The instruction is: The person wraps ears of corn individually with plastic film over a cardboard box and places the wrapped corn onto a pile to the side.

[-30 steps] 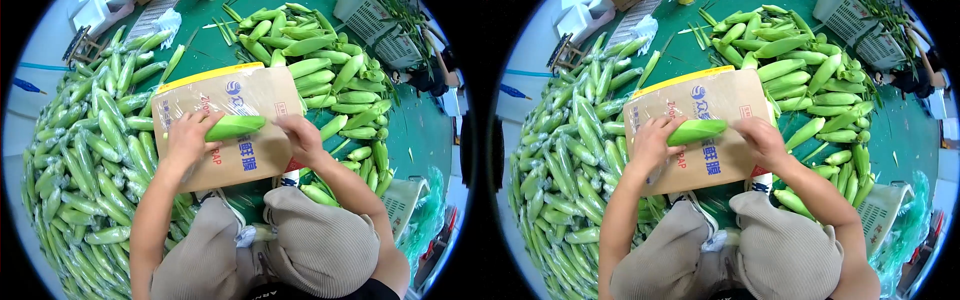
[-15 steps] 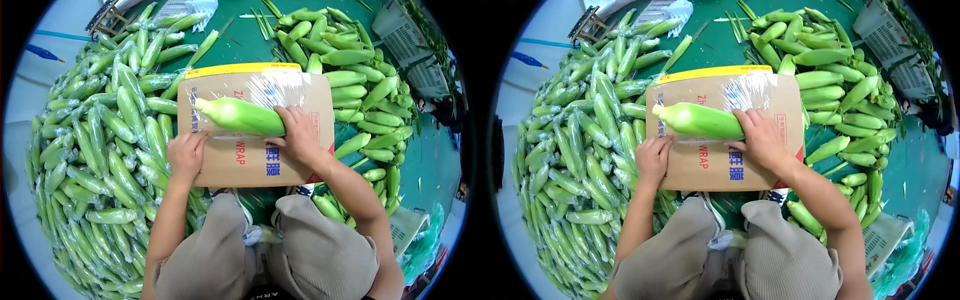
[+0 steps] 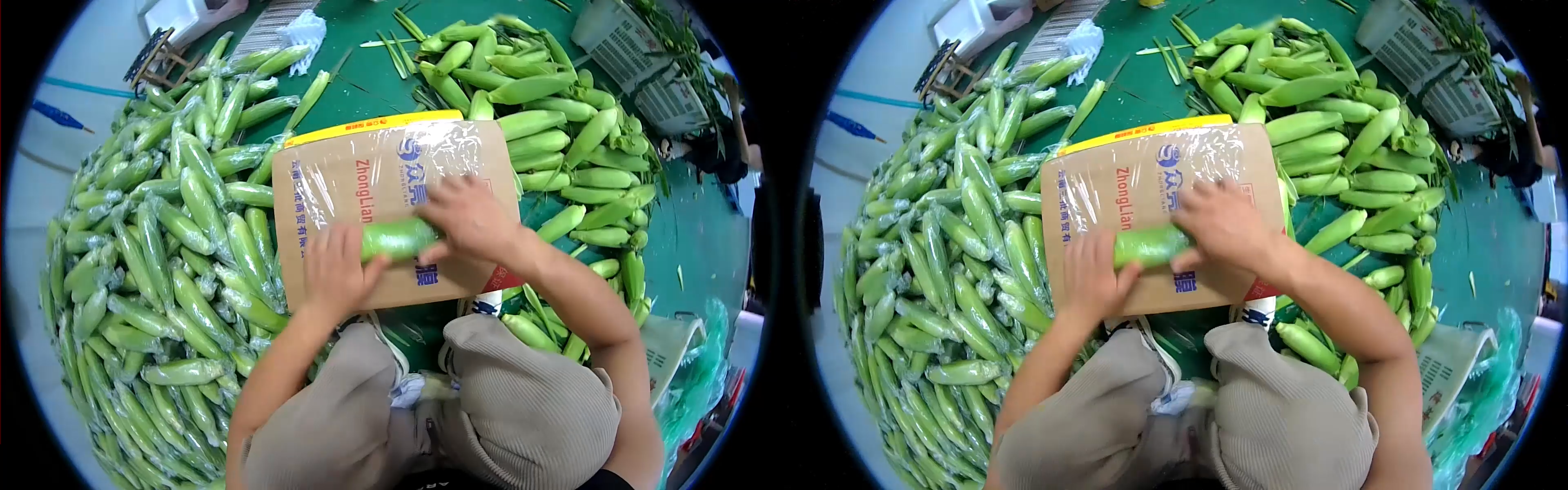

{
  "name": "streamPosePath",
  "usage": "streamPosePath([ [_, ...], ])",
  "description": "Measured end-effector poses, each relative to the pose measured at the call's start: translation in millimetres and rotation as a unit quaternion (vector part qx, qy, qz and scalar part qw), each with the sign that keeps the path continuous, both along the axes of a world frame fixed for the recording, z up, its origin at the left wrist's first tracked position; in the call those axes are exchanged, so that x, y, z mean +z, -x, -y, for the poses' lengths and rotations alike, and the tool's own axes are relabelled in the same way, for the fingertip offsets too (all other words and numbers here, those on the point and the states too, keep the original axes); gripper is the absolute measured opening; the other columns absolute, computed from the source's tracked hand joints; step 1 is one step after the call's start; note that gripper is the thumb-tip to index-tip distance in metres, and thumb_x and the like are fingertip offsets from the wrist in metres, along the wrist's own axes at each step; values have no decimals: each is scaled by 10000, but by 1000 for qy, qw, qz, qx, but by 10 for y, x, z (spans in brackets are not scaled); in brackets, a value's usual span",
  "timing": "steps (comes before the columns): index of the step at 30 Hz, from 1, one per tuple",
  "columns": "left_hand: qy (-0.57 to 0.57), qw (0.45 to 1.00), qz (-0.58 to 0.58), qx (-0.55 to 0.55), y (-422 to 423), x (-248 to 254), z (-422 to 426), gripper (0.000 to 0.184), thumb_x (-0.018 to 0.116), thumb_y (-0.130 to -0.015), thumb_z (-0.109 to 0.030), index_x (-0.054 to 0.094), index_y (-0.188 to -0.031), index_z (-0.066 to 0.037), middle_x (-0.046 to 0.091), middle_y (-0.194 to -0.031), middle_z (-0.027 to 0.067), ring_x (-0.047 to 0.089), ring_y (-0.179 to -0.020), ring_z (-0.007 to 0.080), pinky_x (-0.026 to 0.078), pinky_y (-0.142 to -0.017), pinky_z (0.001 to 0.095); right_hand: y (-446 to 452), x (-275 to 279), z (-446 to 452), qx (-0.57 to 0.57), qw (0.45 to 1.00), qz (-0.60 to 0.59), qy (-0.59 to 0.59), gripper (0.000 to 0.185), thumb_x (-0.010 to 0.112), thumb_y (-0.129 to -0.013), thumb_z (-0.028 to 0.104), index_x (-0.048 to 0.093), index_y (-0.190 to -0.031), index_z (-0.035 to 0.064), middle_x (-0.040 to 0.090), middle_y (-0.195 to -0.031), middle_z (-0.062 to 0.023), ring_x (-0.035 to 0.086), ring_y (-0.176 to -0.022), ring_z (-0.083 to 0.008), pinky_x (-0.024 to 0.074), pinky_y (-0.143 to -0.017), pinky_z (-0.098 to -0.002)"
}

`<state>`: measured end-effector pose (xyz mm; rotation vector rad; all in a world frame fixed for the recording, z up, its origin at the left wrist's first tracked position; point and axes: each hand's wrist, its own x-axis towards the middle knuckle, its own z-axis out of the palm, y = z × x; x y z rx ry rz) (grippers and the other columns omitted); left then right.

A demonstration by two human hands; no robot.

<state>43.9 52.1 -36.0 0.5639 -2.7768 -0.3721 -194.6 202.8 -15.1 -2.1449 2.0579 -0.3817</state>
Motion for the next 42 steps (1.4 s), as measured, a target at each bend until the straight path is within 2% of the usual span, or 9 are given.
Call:
streamPosePath([
  [5, 272, 962, 34, 17, 1101, 302, 998, 366, 693, -925, -405, 742, -1160, -128, 652, -1306, 125, 431, -1452, 306, 358, -1114, 548, 100, -79, 579, -75, 994, -27, 73, 766, 812, -735, 591, 627, -1200, 11, 614, -1113, -147, 605, -1104, -349, 482, -967, -470],
  [10, 16, 993, -90, -78, 902, 253, 887, 451, 778, -821, -212, 700, -1253, -106, 676, -1352, 120, 582, -1331, 366, 417, -1115, 535, 181, -691, 966, -116, 968, 45, 218, 726, 909, -677, 410, 637, -1206, -7, 613, -1223, -201, 600, -1159, -399, 493, -1007, -504],
  [14, 210, 974, 65, -54, 770, 181, 444, 804, 779, -736, -141, 525, -1497, -84, 490, -1587, 107, 384, -1529, 361, 181, -1299, 608, 536, 63, 1001, -77, 947, 268, -160, 652, 925, -645, 422, 711, -1057, -36, 723, -1082, -266, 683, -1056, -450, 546, -937, -480],
  [22, -32, 981, 124, -144, 731, 248, 634, 640, 837, -667, -190, 655, -1269, -77, 711, -1144, 164, 668, -1104, 391, 532, -926, 481, 538, 47, 1000, -32, 928, 313, -200, 562, 706, -913, 560, 773, -1142, 52, 763, -1035, -204, 717, -970, -433, 564, -862, -464],
  [26, -123, 923, 307, -197, 966, 734, 537, 618, 882, -596, -285, 691, -1139, -60, 742, -1010, 195, 710, -964, 414, 563, -854, 496, 621, -709, 1171, 106, 977, -10, 187, 648, 590, -977, 619, 619, -1475, 206, 533, -1587, -70, 406, -1521, -329, 277, -1235, -629],
  [27, -161, 912, 299, -230, 980, 712, 564, 618, 895, -589, -370, 706, -1093, -67, 748, -982, 199, 720, -940, 411, 570, -858, 500, 546, -709, 1018, 103, 993, 42, 43, 781, 575, -936, 696, 502, -1573, 251, 348, -1711, 1, 161, -1629, -277, 53, -1265, -706],
  [33, -163, 874, 405, -216, 628, 742, 109, 691, 874, -626, -451, 706, -1154, -39, 746, -1090, 233, 715, -1046, 409, 571, -910, 482, 355, -514, 902, 96, 994, 31, -30, 846, 507, -968, 717, 406, -1637, 210, 314, -1730, 39, 144, -1635, -265, 10, -1274, -685],
  [38, -424, 719, 437, -336, -136, 387, -526, 725, 879, -705, -329, 640, -1321, -32, 716, -1211, 197, 689, -1130, 347, 530, -1006, 444, 108, -508, 902, 16, 998, 12, -58, 834, 513, -984, 672, 379, -1652, 193, 274, -1749, 28, 102, -1644, -261, -33, -1274, -673],
  [42, -543, 713, 356, -266, -603, -95, -463, 768, 887, -731, -180, 567, -1406, -1, 665, -1312, 180, 661, -1188, 305, 506, -1058, 422, -728, 264, 41, 77, 977, 191, -55, 712, 782, -816, 555, 647, -1282, 34, 544, -1441, -253, 520, -1381, -362, 423, -1124, -520],
])
